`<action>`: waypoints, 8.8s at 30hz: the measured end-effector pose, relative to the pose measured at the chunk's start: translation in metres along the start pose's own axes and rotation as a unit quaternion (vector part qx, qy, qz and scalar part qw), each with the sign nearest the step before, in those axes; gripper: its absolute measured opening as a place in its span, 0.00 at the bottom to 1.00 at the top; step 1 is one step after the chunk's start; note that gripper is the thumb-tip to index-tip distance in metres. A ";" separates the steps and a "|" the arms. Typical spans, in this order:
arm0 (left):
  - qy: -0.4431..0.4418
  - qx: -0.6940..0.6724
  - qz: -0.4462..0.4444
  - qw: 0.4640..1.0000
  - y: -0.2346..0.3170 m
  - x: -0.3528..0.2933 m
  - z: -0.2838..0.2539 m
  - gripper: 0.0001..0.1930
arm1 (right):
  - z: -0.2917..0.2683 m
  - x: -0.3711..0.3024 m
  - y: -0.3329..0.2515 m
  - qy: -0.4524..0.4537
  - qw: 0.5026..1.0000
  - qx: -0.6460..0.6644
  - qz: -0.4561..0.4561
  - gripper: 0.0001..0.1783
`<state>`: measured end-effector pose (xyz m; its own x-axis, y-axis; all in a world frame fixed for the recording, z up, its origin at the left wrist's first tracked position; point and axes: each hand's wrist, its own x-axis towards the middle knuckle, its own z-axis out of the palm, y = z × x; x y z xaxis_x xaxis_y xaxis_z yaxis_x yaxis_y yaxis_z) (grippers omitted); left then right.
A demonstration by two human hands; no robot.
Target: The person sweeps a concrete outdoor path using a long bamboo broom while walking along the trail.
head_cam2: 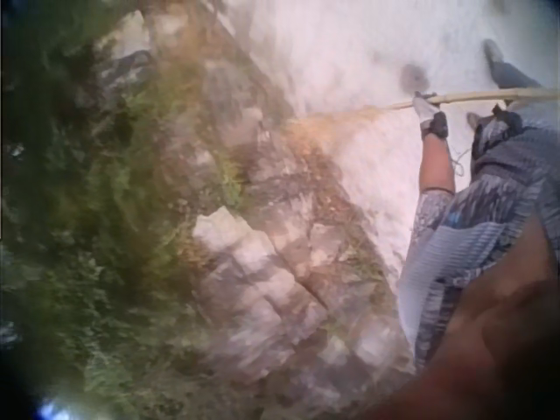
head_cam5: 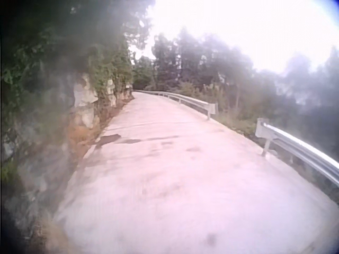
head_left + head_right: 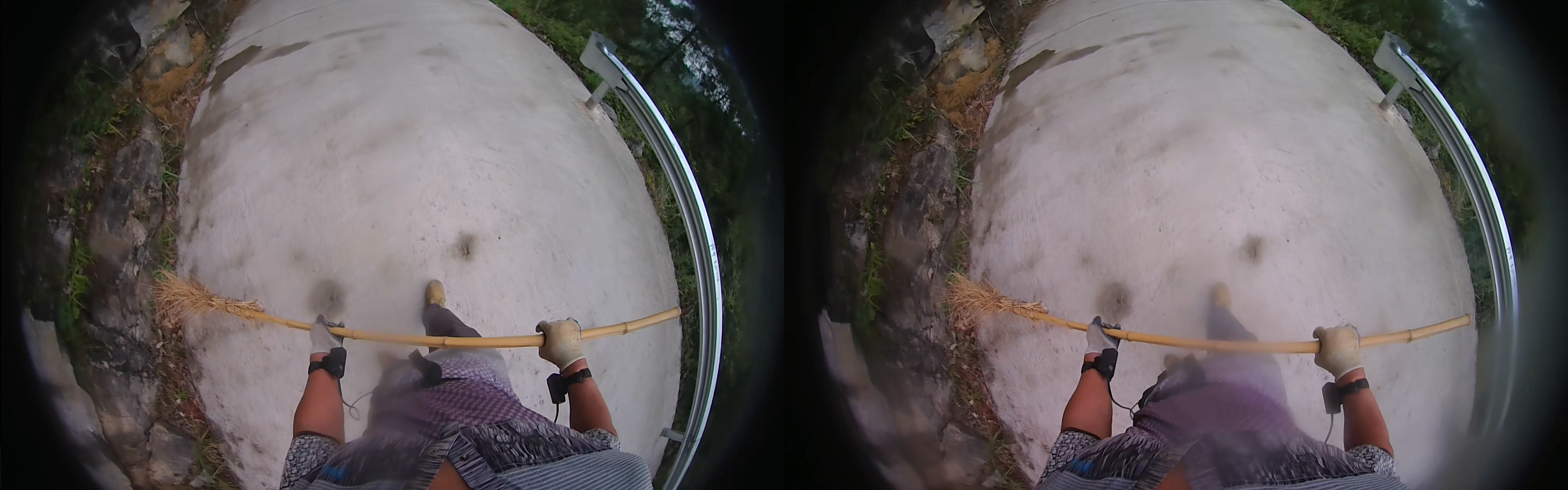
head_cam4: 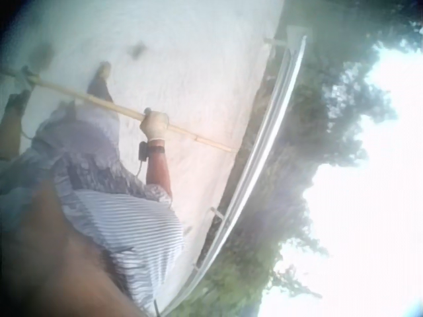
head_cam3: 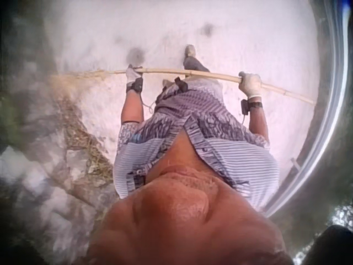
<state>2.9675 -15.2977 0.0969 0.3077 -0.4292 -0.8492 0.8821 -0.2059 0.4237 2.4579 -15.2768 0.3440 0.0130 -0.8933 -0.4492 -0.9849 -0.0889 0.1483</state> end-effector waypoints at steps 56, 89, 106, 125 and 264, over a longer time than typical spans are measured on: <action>0.086 -0.075 0.002 0.993 0.191 0.264 0.436 0.12 | -0.226 0.525 -0.016 0.104 0.992 0.073 -0.014 0.19; 0.210 -0.142 -0.110 0.961 0.271 0.413 0.552 0.13 | -0.528 0.885 -0.163 0.094 0.966 -0.174 -0.168 0.03; 0.026 -0.043 0.006 0.999 0.417 0.509 0.776 0.11 | -0.458 0.899 -0.135 0.088 0.995 -0.041 0.001 0.08; 0.155 0.135 0.050 0.977 0.275 0.495 0.761 0.06 | -0.614 1.231 -0.089 0.053 0.955 -0.140 -0.257 0.05; 0.136 0.027 0.064 0.988 0.778 0.981 1.443 0.11 | -0.945 1.735 -0.313 0.138 0.972 -0.114 -0.153 0.04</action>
<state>3.4407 -17.1483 0.0484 0.5062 -0.2041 -0.8379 0.8118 -0.2154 0.5428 2.9517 -17.2150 0.3512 0.3761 -0.8912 -0.2534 -0.8641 -0.4361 0.2512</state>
